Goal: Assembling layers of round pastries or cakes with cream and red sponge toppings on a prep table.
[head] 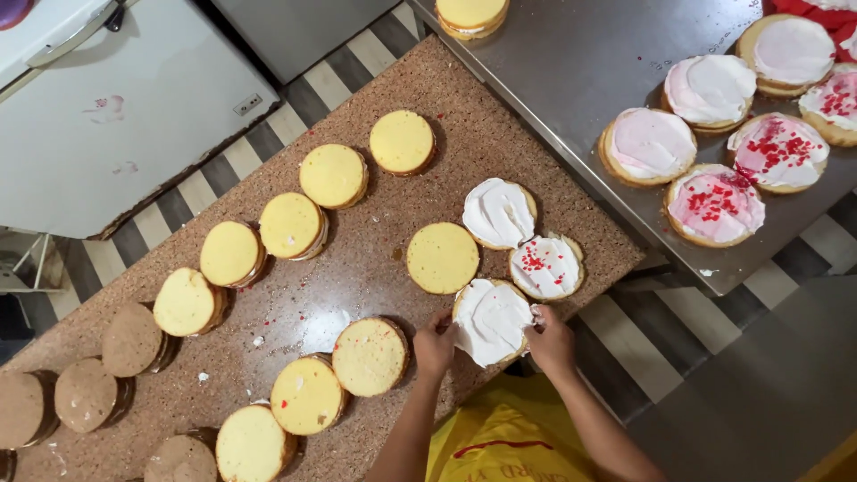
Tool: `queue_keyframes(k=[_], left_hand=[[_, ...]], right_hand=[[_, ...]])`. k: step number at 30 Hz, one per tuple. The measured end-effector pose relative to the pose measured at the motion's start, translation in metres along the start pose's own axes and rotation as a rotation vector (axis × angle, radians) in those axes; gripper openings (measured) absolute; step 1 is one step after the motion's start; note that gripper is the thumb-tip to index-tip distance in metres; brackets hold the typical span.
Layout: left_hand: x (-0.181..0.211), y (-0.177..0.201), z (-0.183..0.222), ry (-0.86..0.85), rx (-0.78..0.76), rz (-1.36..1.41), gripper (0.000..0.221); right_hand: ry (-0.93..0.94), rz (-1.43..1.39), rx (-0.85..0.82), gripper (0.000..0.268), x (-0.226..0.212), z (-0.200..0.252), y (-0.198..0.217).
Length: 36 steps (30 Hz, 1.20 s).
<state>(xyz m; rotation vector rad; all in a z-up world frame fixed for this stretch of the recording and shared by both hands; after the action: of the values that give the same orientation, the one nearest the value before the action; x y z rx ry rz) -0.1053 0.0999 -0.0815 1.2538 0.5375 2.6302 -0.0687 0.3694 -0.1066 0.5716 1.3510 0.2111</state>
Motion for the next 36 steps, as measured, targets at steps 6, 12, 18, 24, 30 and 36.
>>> queue_keyframes(k=[6,12,18,24,30,36], left_hand=[[0.028,0.014,-0.026,0.036,0.068,-0.217,0.037],[0.110,0.028,-0.099,-0.172,0.382,-0.513,0.091],[0.104,0.039,-0.106,-0.114,0.203,-0.463,0.047],[0.098,0.018,0.031,-0.730,0.038,-0.614,0.042],[0.057,-0.013,0.040,-0.729,0.051,-0.766,0.049],[0.087,-0.006,0.057,-0.566,-0.107,-0.906,0.059]], right_hand=[[-0.165,-0.212,0.002,0.041,0.045,0.009,0.001],[-0.298,-0.297,-0.061,0.041,0.037,0.032,0.000],[-0.257,-0.246,-0.177,0.034,0.009,0.026,-0.024],[-0.122,-0.354,-0.258,0.031,0.002,0.007,-0.074],[-0.056,-0.178,-0.326,0.030,0.003,-0.012,-0.066],[0.393,0.000,-0.149,0.035,-0.107,-0.085,-0.042]])
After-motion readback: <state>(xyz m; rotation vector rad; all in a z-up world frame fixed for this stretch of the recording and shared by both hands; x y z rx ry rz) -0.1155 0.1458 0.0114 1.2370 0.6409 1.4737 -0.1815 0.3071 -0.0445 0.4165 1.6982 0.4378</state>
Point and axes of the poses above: each hand's wrist, its own z-axis away from the middle knuckle, its own y-axis out of the back of the hand, x = y × z, the point moved 6 cm from there along -z, towards the middle knuckle, and after that the axes turned 15 degrees about y, right-handed, at the moved point
